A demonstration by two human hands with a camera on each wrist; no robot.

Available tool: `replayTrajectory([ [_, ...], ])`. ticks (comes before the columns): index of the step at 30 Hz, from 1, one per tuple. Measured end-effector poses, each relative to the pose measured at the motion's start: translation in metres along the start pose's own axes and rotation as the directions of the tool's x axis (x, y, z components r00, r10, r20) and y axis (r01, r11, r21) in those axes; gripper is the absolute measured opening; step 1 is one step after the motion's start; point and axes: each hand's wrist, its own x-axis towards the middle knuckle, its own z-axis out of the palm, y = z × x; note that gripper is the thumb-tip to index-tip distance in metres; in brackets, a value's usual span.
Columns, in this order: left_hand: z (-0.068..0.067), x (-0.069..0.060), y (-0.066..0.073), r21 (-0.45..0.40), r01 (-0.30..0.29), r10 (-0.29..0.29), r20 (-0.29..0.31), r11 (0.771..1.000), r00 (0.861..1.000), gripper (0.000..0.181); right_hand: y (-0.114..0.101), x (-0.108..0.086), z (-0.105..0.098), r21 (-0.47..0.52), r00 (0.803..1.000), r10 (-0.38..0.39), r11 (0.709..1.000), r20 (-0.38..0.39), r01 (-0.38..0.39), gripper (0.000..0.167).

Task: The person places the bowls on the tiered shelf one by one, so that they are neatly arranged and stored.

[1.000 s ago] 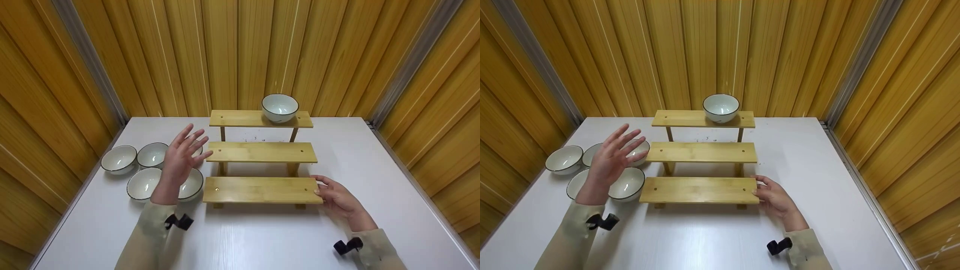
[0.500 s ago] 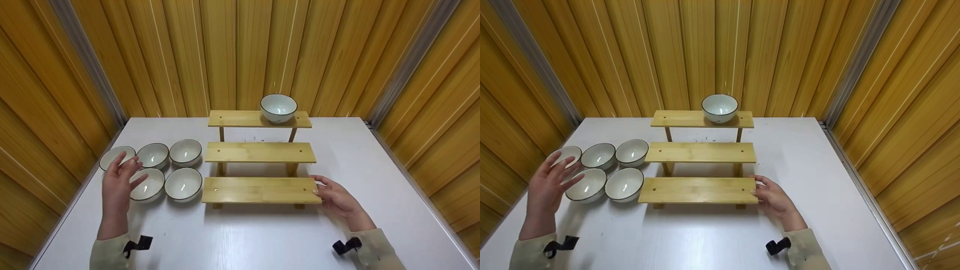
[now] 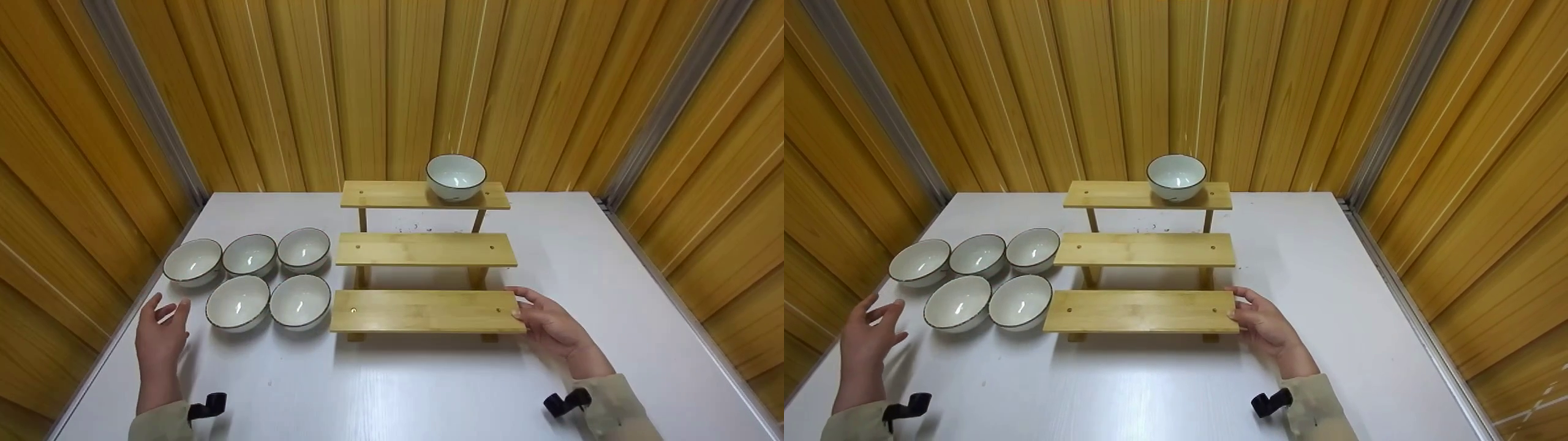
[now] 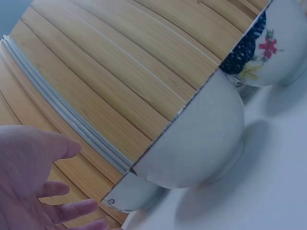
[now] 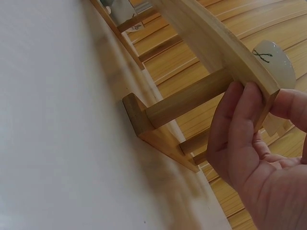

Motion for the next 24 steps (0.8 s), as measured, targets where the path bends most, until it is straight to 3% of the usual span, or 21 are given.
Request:
replayTrajectory([
  [5, 0.011, 0.007, -0.008, -0.031, 0.028, -0.024, 0.125, 0.999, 0.992, 0.084, 0.001, 0.000, -0.001, 0.011, 1.000, -0.007, 1.000, 0.012, 0.007, 0.043],
  [8, 0.018, 0.009, -0.011, -0.051, 0.030, -0.019, 0.215, 0.998, 0.976, 0.088, 0.001, 0.000, 0.000, 0.007, 1.000, -0.005, 1.000, 0.005, 0.005, 0.042],
  [13, 0.026, 0.011, -0.014, -0.010, 0.004, -0.001, 0.323, 1.000, 0.947, 0.092, 0.000, 0.000, 0.001, 0.015, 1.000, 0.004, 1.000, -0.007, -0.003, 0.042],
  [18, 0.026, 0.013, -0.016, 0.012, -0.020, 0.014, 0.382, 1.000, 0.924, 0.090, 0.001, 0.000, 0.000, 0.008, 1.000, 0.003, 1.000, -0.007, -0.003, 0.041],
  [24, 0.024, 0.014, -0.019, -0.005, -0.020, 0.020, 0.392, 1.000, 0.920, 0.083, -0.001, 0.000, 0.001, -0.006, 1.000, 0.013, 1.000, -0.024, -0.013, 0.041],
])
